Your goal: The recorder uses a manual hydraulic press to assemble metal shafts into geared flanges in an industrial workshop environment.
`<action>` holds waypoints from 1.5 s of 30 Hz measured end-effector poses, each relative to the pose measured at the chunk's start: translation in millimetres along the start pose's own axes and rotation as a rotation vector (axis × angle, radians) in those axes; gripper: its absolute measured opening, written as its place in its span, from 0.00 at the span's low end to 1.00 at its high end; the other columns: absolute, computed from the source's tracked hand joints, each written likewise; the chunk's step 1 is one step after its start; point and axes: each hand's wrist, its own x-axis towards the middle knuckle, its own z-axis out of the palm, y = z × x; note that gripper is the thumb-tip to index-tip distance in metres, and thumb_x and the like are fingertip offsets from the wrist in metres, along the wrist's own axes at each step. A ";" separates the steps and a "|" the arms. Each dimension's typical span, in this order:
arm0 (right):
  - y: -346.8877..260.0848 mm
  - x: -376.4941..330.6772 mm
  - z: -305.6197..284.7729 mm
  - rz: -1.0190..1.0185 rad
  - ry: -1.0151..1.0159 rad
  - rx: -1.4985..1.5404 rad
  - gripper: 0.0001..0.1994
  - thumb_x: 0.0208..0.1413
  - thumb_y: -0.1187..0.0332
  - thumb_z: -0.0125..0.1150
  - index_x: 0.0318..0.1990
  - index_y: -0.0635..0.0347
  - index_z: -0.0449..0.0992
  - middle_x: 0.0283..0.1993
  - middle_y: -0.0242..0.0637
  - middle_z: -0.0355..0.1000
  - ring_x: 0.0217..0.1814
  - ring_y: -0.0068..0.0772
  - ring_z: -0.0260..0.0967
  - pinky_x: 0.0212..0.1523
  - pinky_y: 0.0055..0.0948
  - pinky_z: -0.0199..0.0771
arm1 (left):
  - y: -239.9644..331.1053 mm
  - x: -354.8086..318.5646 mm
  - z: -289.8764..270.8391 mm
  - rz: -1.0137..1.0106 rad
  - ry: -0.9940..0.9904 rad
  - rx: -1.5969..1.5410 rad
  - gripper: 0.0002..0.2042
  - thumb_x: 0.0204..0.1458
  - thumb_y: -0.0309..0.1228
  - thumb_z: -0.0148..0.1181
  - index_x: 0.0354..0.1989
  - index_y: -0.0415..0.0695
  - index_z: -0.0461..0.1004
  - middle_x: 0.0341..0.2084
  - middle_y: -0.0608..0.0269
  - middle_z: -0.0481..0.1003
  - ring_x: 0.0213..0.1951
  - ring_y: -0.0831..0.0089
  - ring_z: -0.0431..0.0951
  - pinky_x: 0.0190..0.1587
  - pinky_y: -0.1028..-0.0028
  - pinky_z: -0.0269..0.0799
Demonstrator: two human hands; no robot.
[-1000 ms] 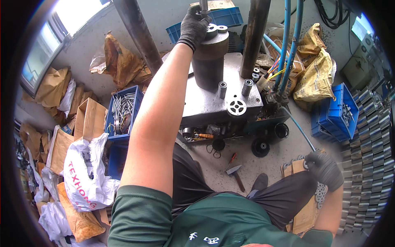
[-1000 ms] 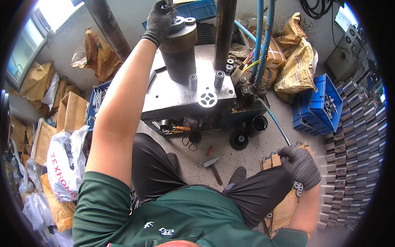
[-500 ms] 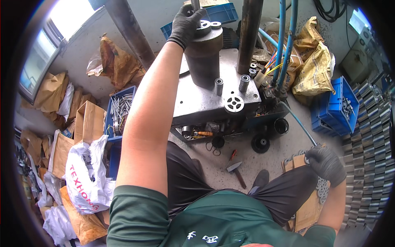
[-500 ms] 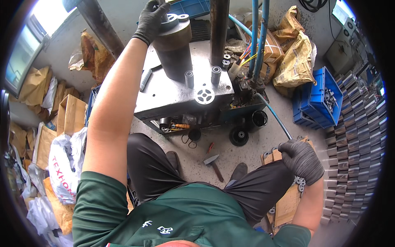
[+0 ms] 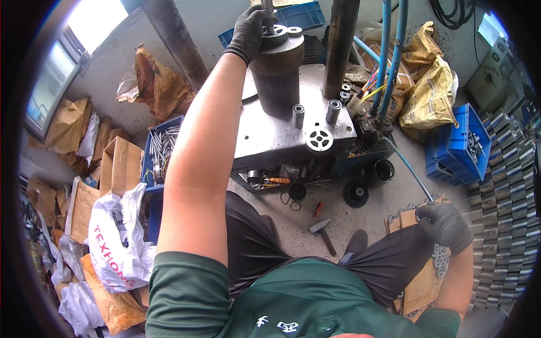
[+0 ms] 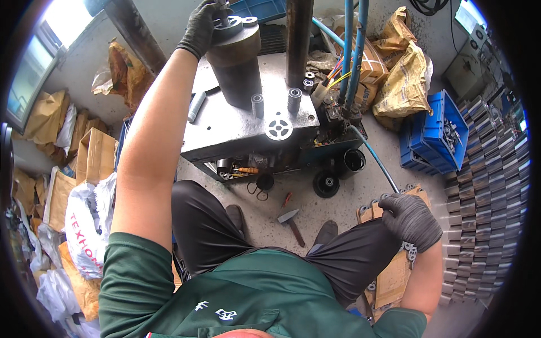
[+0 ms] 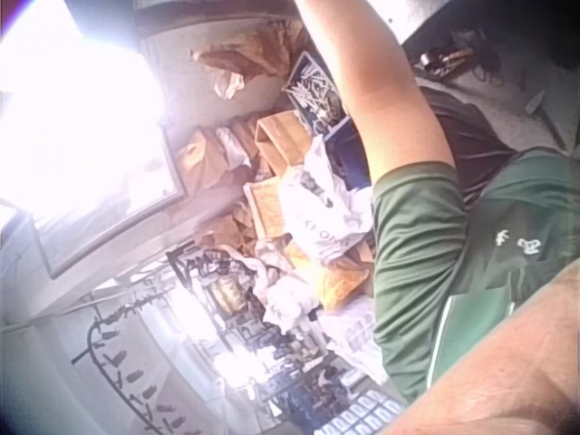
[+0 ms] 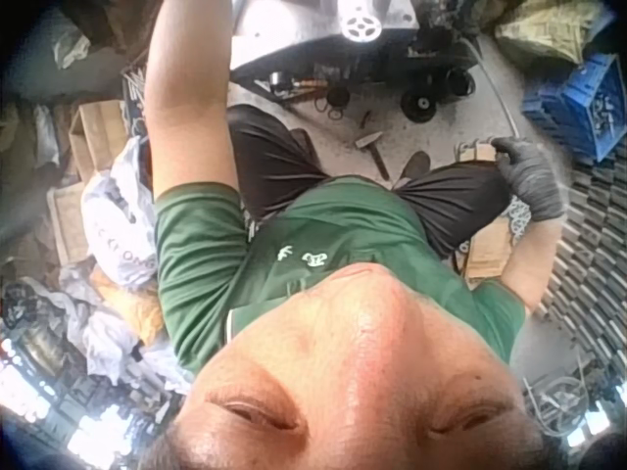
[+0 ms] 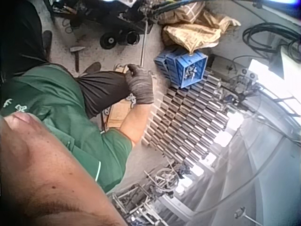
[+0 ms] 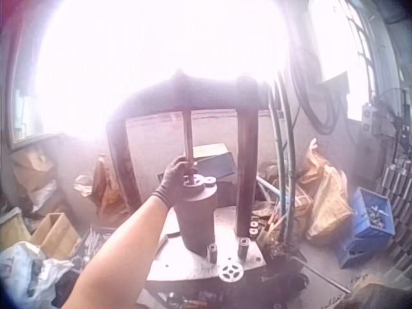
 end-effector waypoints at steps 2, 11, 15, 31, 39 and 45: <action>0.5 -2.6 -1.6 0.015 0.122 0.179 0.15 0.52 0.73 0.64 0.47 0.67 0.83 0.44 0.52 0.82 0.49 0.54 0.80 0.53 0.43 0.78 | 4.5 -11.4 19.5 -0.051 0.031 -0.023 0.13 0.58 0.31 0.58 0.51 0.49 0.75 0.37 0.62 0.75 0.42 0.67 0.78 0.40 0.58 0.84; 5.2 0.5 1.6 -0.033 0.092 0.140 0.13 0.53 0.74 0.64 0.46 0.66 0.84 0.41 0.51 0.82 0.45 0.52 0.81 0.49 0.41 0.79 | -4.0 -0.3 4.2 0.014 -0.014 -0.062 0.10 0.58 0.27 0.54 0.47 0.45 0.76 0.35 0.61 0.74 0.37 0.67 0.78 0.40 0.58 0.85; -2.7 -2.8 -2.5 0.013 0.198 0.263 0.12 0.54 0.74 0.64 0.46 0.66 0.84 0.41 0.52 0.81 0.44 0.51 0.81 0.48 0.40 0.79 | -3.0 -2.6 11.0 -0.056 -0.008 -0.188 0.10 0.54 0.23 0.52 0.43 0.44 0.76 0.31 0.62 0.73 0.33 0.67 0.77 0.39 0.57 0.84; 1.5 6.5 -14.1 -0.017 0.013 0.047 0.14 0.55 0.76 0.62 0.49 0.66 0.82 0.45 0.52 0.81 0.48 0.48 0.81 0.52 0.39 0.79 | -1.9 1.2 4.8 -0.067 0.027 -0.102 0.13 0.48 0.20 0.49 0.41 0.44 0.76 0.29 0.61 0.71 0.31 0.65 0.75 0.39 0.50 0.81; 20.5 5.4 -3.6 -0.017 0.332 0.305 0.14 0.56 0.77 0.62 0.51 0.65 0.82 0.45 0.51 0.82 0.49 0.50 0.81 0.53 0.40 0.79 | -1.0 -9.0 26.7 -0.091 0.089 -0.191 0.13 0.49 0.22 0.50 0.42 0.44 0.76 0.29 0.60 0.72 0.32 0.64 0.76 0.40 0.50 0.82; 2.9 10.4 -12.2 -0.038 0.037 0.046 0.15 0.55 0.79 0.63 0.50 0.64 0.82 0.45 0.52 0.81 0.49 0.51 0.81 0.54 0.39 0.79 | -9.1 3.0 -2.3 -0.061 -0.035 -0.103 0.12 0.51 0.27 0.65 0.44 0.44 0.77 0.30 0.67 0.75 0.33 0.71 0.78 0.39 0.72 0.82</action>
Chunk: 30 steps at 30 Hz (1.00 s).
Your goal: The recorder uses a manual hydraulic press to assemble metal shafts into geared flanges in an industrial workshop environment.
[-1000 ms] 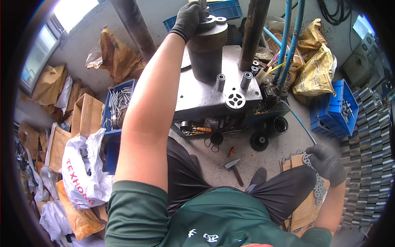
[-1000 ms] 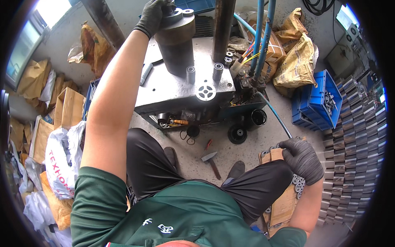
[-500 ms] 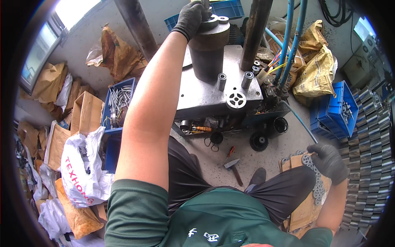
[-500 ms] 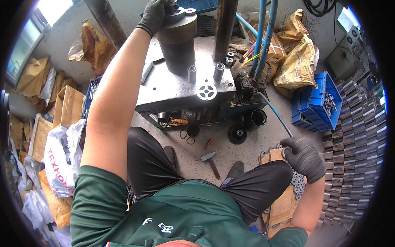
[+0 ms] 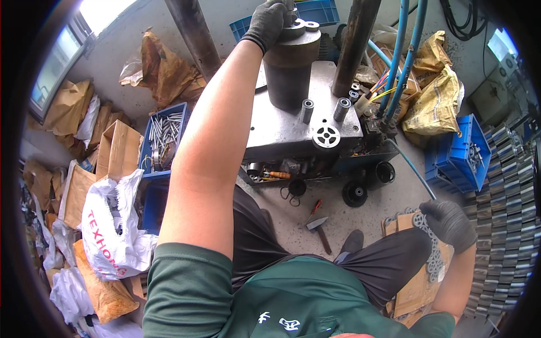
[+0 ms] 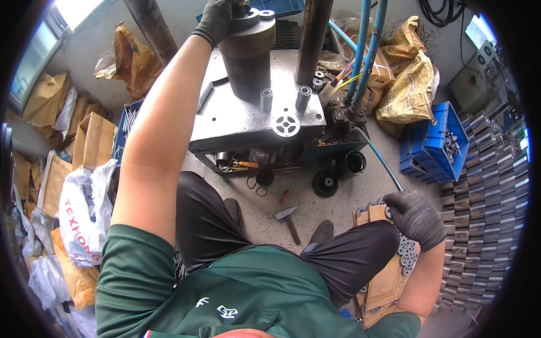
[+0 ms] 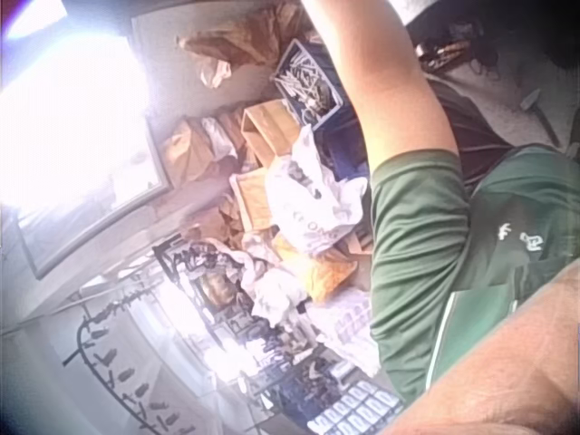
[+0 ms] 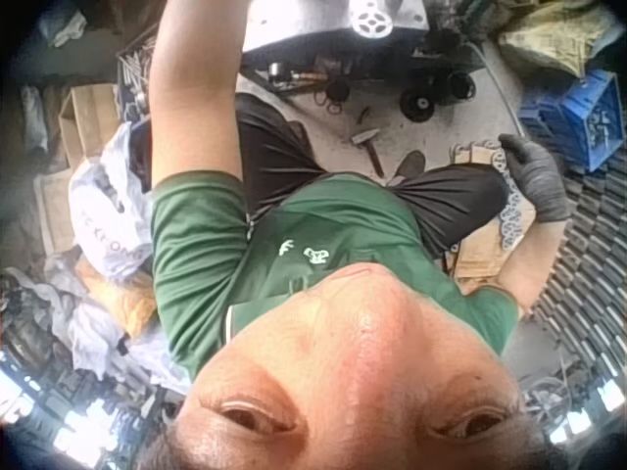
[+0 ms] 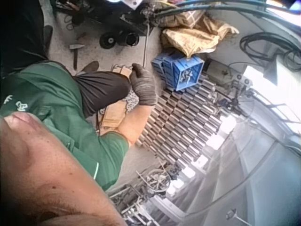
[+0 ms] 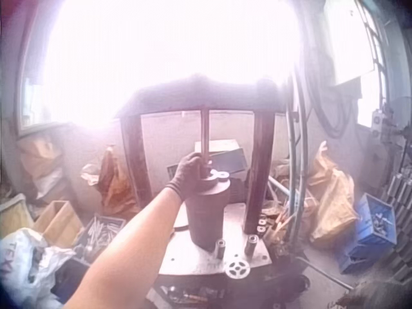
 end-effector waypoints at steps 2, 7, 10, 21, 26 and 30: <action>7.6 1.3 -2.6 -0.027 0.159 0.090 0.14 0.55 0.80 0.63 0.49 0.64 0.82 0.45 0.52 0.81 0.49 0.50 0.81 0.54 0.39 0.79 | -5.1 0.9 -3.8 0.276 -0.041 0.458 0.13 0.49 0.30 0.68 0.44 0.44 0.77 0.30 0.67 0.76 0.32 0.73 0.78 0.38 0.72 0.82; 13.6 47.9 -51.6 -0.218 0.931 -0.228 0.09 0.64 0.78 0.58 0.50 0.63 0.78 0.44 0.50 0.78 0.44 0.52 0.79 0.48 0.40 0.78 | -8.5 5.9 -2.1 0.200 -0.015 0.280 0.15 0.49 0.34 0.70 0.44 0.46 0.78 0.30 0.65 0.78 0.32 0.73 0.77 0.38 0.67 0.83; 20.0 100.8 -96.1 -0.288 1.155 -0.352 0.07 0.68 0.73 0.55 0.49 0.59 0.76 0.41 0.50 0.76 0.43 0.58 0.77 0.46 0.45 0.78 | -3.3 2.8 1.0 0.089 0.007 0.076 0.12 0.53 0.31 0.62 0.45 0.46 0.76 0.31 0.63 0.76 0.33 0.70 0.77 0.37 0.59 0.83; 22.0 190.1 -168.4 0.118 1.021 -0.413 0.21 0.69 0.44 0.54 0.50 0.51 0.81 0.49 0.47 0.80 0.54 0.56 0.77 0.54 0.49 0.76 | 3.0 -0.1 2.4 0.098 0.032 0.094 0.10 0.56 0.27 0.51 0.43 0.42 0.77 0.33 0.59 0.76 0.33 0.63 0.78 0.39 0.54 0.83; 20.7 184.8 -171.1 0.218 0.954 -0.337 0.27 0.68 0.37 0.51 0.50 0.51 0.81 0.49 0.49 0.80 0.55 0.57 0.76 0.55 0.51 0.75 | 0.0 -7.1 13.9 0.206 0.163 0.250 0.12 0.53 0.26 0.57 0.45 0.39 0.80 0.36 0.55 0.81 0.37 0.66 0.82 0.44 0.69 0.80; 16.2 188.9 -172.1 0.214 0.927 -0.343 0.24 0.68 0.41 0.53 0.51 0.51 0.81 0.50 0.48 0.80 0.55 0.57 0.76 0.56 0.51 0.75 | 5.2 -11.5 -8.0 0.378 0.476 0.018 0.11 0.56 0.24 0.54 0.44 0.36 0.80 0.35 0.53 0.81 0.37 0.65 0.83 0.43 0.68 0.81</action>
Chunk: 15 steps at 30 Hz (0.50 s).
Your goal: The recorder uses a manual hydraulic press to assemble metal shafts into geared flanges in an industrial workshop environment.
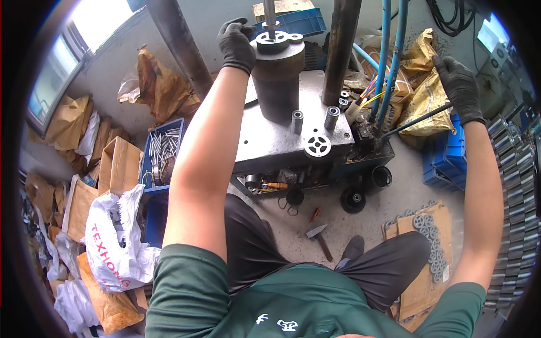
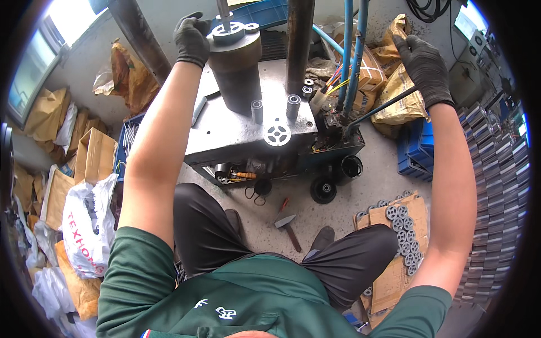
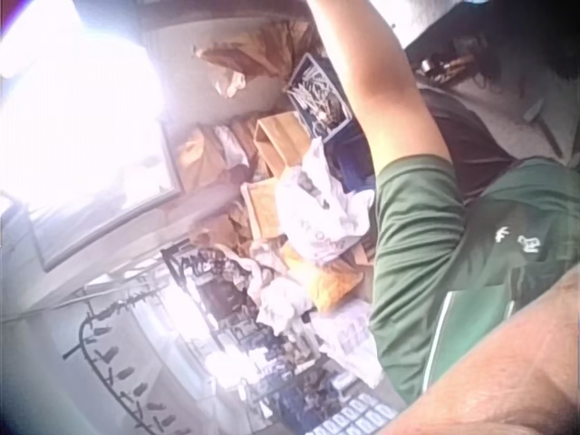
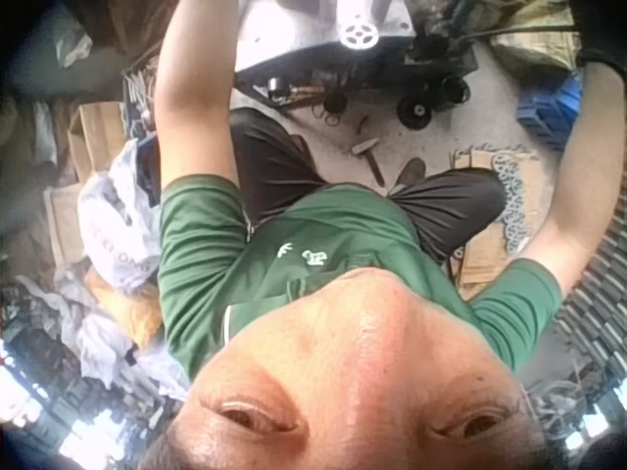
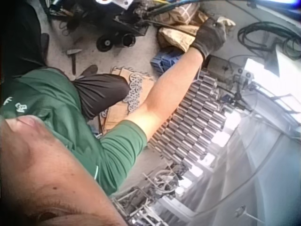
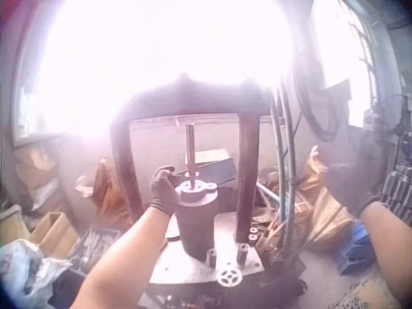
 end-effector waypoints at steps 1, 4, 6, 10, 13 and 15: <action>4.3 -0.2 2.3 0.007 0.002 -0.006 0.24 0.68 0.41 0.53 0.51 0.51 0.81 0.50 0.48 0.80 0.55 0.57 0.76 0.56 0.51 0.75 | -0.5 -1.3 3.2 0.001 0.118 -0.115 0.12 0.55 0.24 0.53 0.44 0.37 0.79 0.34 0.56 0.81 0.36 0.67 0.82 0.41 0.68 0.80; 10.8 -0.3 6.6 0.003 0.023 -0.070 0.16 0.66 0.54 0.54 0.55 0.46 0.80 0.52 0.46 0.80 0.57 0.54 0.77 0.58 0.49 0.76 | -3.6 -5.4 14.5 0.041 0.004 0.006 0.12 0.60 0.29 0.56 0.47 0.37 0.80 0.37 0.54 0.83 0.42 0.66 0.83 0.46 0.70 0.77; 6.3 0.6 6.3 0.015 0.013 -0.065 0.16 0.66 0.54 0.54 0.55 0.46 0.81 0.53 0.46 0.80 0.57 0.54 0.77 0.58 0.49 0.76 | -0.1 -0.6 13.0 0.143 -0.191 0.196 0.17 0.63 0.38 0.58 0.51 0.37 0.80 0.39 0.53 0.84 0.46 0.66 0.83 0.50 0.69 0.75; 10.4 -1.6 3.7 0.026 -0.014 -0.074 0.16 0.65 0.56 0.55 0.54 0.47 0.81 0.53 0.47 0.80 0.56 0.54 0.77 0.58 0.48 0.77 | 4.4 -25.7 25.4 0.399 -0.121 0.737 0.15 0.67 0.36 0.55 0.52 0.38 0.79 0.39 0.55 0.83 0.40 0.69 0.83 0.45 0.70 0.78; 6.5 -6.3 -1.5 -0.005 -0.020 -0.059 0.16 0.65 0.57 0.55 0.53 0.49 0.82 0.52 0.48 0.80 0.55 0.55 0.77 0.58 0.48 0.77 | 13.0 -48.3 22.8 0.437 0.137 0.479 0.11 0.64 0.31 0.55 0.46 0.37 0.78 0.33 0.59 0.80 0.38 0.72 0.79 0.46 0.71 0.75; 14.4 -13.2 -2.2 -0.007 0.026 -0.059 0.16 0.66 0.54 0.55 0.50 0.52 0.81 0.49 0.50 0.80 0.54 0.56 0.77 0.56 0.50 0.77 | 18.1 -92.2 27.0 0.512 0.020 0.378 0.08 0.63 0.27 0.56 0.47 0.37 0.77 0.38 0.60 0.79 0.40 0.73 0.78 0.47 0.72 0.75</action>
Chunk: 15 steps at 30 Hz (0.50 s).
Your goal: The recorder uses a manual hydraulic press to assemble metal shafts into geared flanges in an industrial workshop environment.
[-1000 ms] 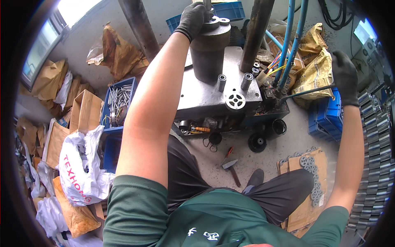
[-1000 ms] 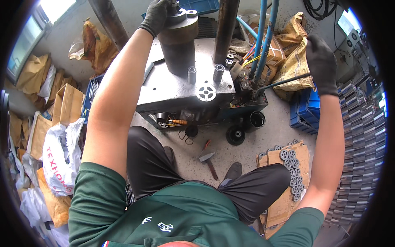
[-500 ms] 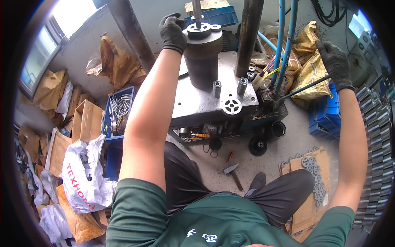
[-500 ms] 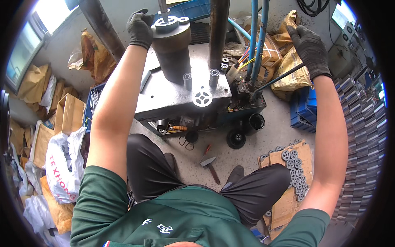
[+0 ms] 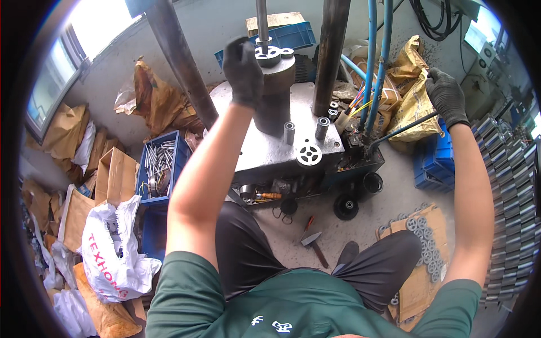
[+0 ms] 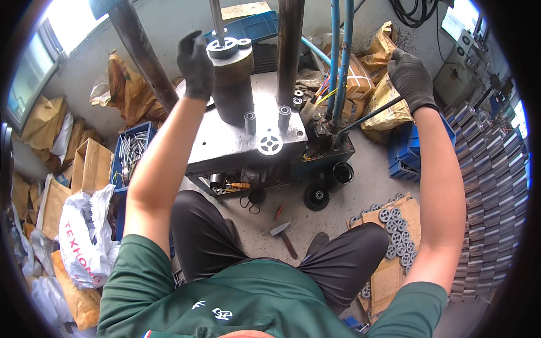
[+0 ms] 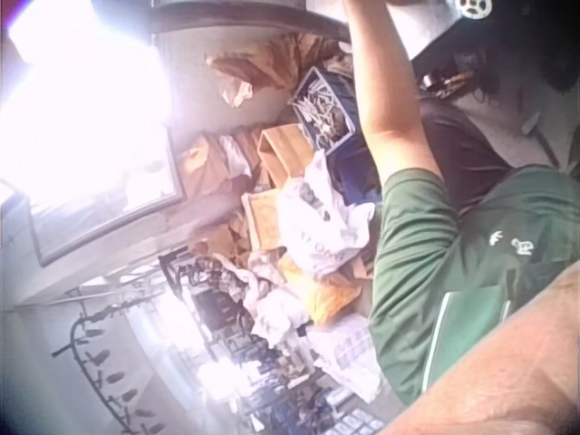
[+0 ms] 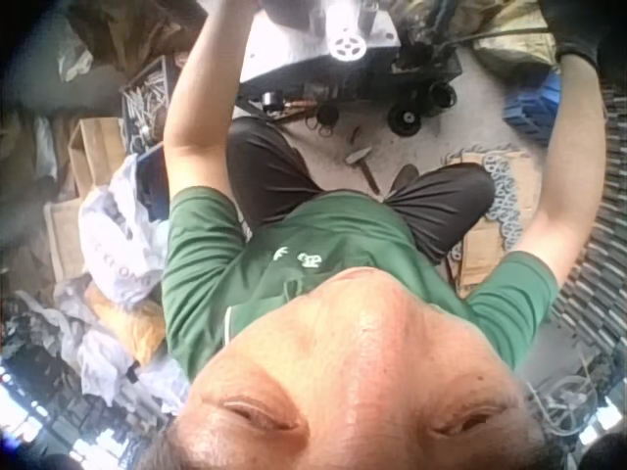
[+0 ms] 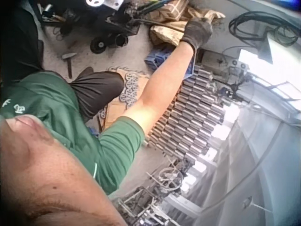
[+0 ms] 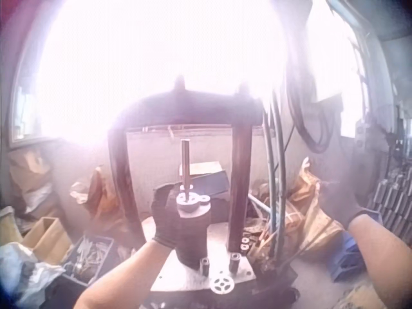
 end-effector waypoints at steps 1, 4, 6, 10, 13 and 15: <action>0.9 -5.3 -5.7 0.003 -0.013 0.002 0.17 0.66 0.52 0.56 0.48 0.53 0.81 0.48 0.50 0.80 0.53 0.57 0.77 0.54 0.50 0.77 | 13.5 -20.7 -5.6 0.047 -0.036 0.064 0.10 0.64 0.29 0.58 0.48 0.37 0.78 0.42 0.59 0.80 0.42 0.72 0.80 0.49 0.71 0.76; 1.2 -24.9 -11.4 -0.073 0.051 0.049 0.20 0.67 0.48 0.57 0.41 0.57 0.79 0.41 0.50 0.79 0.48 0.58 0.77 0.48 0.51 0.76 | 3.4 -91.2 -33.1 0.221 -0.256 0.335 0.10 0.62 0.24 0.60 0.51 0.38 0.77 0.48 0.58 0.79 0.51 0.70 0.78 0.56 0.70 0.74; -3.1 -40.7 -14.5 -0.204 0.103 0.146 0.18 0.68 0.52 0.59 0.38 0.59 0.78 0.38 0.50 0.78 0.43 0.57 0.76 0.44 0.50 0.76 | -17.7 -126.5 -49.3 0.105 -0.343 0.119 0.14 0.55 0.21 0.67 0.50 0.42 0.77 0.51 0.58 0.75 0.53 0.67 0.78 0.58 0.69 0.75; -23.5 -110.4 -43.0 -0.484 0.177 0.283 0.11 0.64 0.62 0.66 0.42 0.61 0.79 0.39 0.47 0.77 0.38 0.52 0.75 0.41 0.45 0.76 | -32.6 -162.6 -66.3 0.034 -0.536 0.472 0.15 0.49 0.26 0.68 0.47 0.48 0.79 0.48 0.53 0.76 0.51 0.51 0.77 0.58 0.58 0.74; -25.2 -181.9 -53.4 -0.534 0.136 0.147 0.12 0.58 0.67 0.68 0.45 0.62 0.78 0.42 0.45 0.77 0.41 0.51 0.75 0.51 0.48 0.75 | -30.2 -161.6 -63.9 0.053 -0.686 0.587 0.14 0.50 0.27 0.68 0.46 0.47 0.80 0.46 0.50 0.76 0.49 0.49 0.77 0.55 0.57 0.76; -52.1 -222.0 -66.6 -0.587 0.157 0.204 0.12 0.54 0.70 0.67 0.45 0.61 0.77 0.43 0.42 0.78 0.45 0.50 0.76 0.59 0.52 0.71 | -22.1 -157.7 -62.5 0.097 -0.755 0.663 0.11 0.52 0.30 0.66 0.44 0.47 0.81 0.42 0.50 0.77 0.47 0.49 0.77 0.53 0.53 0.75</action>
